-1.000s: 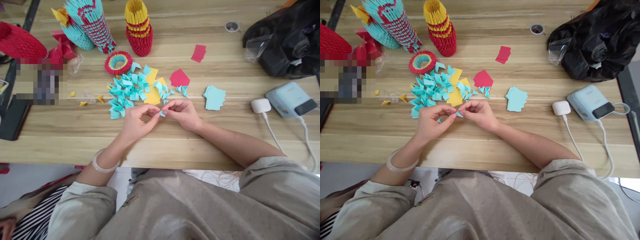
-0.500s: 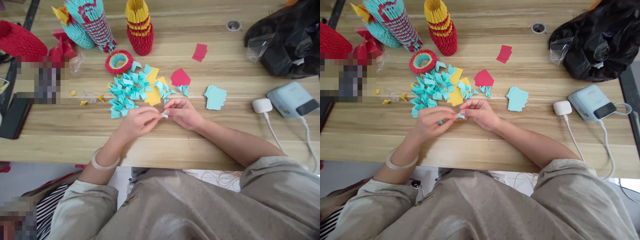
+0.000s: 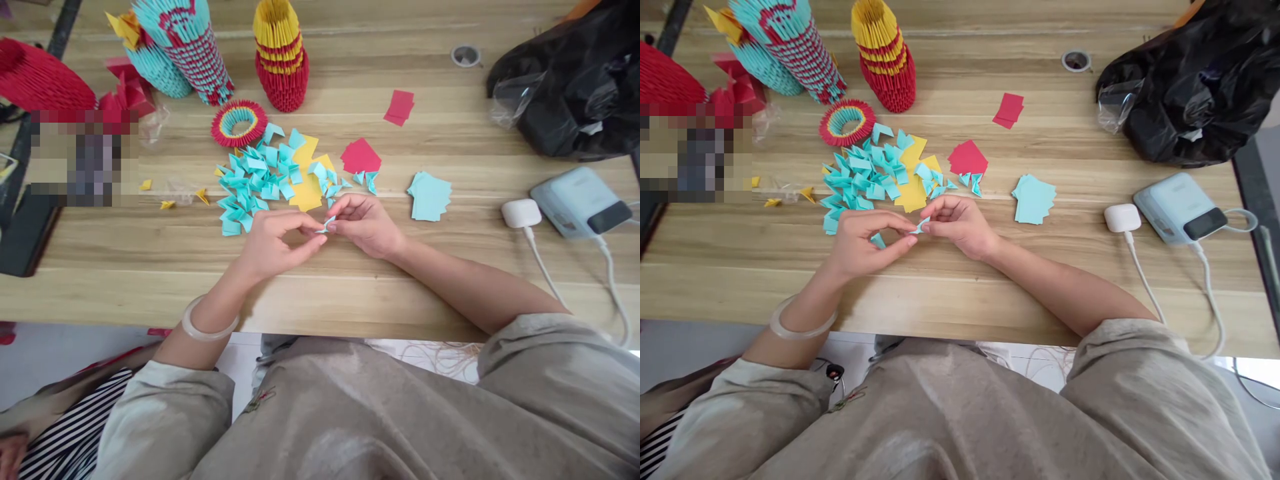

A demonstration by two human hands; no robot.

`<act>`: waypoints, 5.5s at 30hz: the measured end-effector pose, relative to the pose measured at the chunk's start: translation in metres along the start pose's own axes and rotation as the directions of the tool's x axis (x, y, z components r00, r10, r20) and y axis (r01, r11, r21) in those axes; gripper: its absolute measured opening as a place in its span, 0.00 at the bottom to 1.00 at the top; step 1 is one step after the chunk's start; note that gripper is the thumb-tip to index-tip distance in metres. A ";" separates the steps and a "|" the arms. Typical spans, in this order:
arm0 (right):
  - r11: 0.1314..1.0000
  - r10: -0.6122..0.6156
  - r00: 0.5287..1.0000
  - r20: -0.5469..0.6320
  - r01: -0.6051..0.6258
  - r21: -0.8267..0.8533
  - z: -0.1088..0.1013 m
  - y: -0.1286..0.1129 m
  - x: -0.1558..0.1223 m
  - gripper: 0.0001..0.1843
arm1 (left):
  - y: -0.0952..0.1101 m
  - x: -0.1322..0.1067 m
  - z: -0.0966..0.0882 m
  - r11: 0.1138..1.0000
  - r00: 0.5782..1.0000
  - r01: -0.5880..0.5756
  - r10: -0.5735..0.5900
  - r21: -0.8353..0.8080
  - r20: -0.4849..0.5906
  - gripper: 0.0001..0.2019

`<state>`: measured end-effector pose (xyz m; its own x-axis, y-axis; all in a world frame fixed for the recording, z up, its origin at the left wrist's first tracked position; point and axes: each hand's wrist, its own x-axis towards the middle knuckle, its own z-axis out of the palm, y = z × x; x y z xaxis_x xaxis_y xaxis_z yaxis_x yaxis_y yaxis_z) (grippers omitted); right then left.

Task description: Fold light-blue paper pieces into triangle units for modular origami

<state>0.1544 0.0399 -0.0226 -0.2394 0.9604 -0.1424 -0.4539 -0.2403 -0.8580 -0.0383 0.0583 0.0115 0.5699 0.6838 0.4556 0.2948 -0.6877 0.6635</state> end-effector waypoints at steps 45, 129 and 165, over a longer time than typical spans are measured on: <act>0.895 -0.372 0.921 0.116 0.388 -0.221 -0.002 0.006 -0.005 0.11 | 0.003 -0.002 0.007 0.942 0.968 0.196 -0.230 -0.274 -0.101 0.04; 0.680 -0.534 0.813 0.232 0.576 -0.454 -0.003 0.005 -0.007 0.02 | -0.001 0.000 -0.004 0.946 0.968 -0.234 0.249 0.223 -0.043 0.04; 0.987 -0.160 0.962 -0.220 0.163 -0.004 0.008 -0.001 -0.005 0.22 | 0.004 -0.001 0.001 0.917 0.947 -0.259 0.303 0.303 -0.108 0.00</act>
<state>0.1486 0.0343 -0.0172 0.0315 0.9936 -0.1086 -0.4836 -0.0799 -0.8717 -0.0370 0.0546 0.0127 0.5465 0.4655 0.6962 0.3555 -0.8816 0.3104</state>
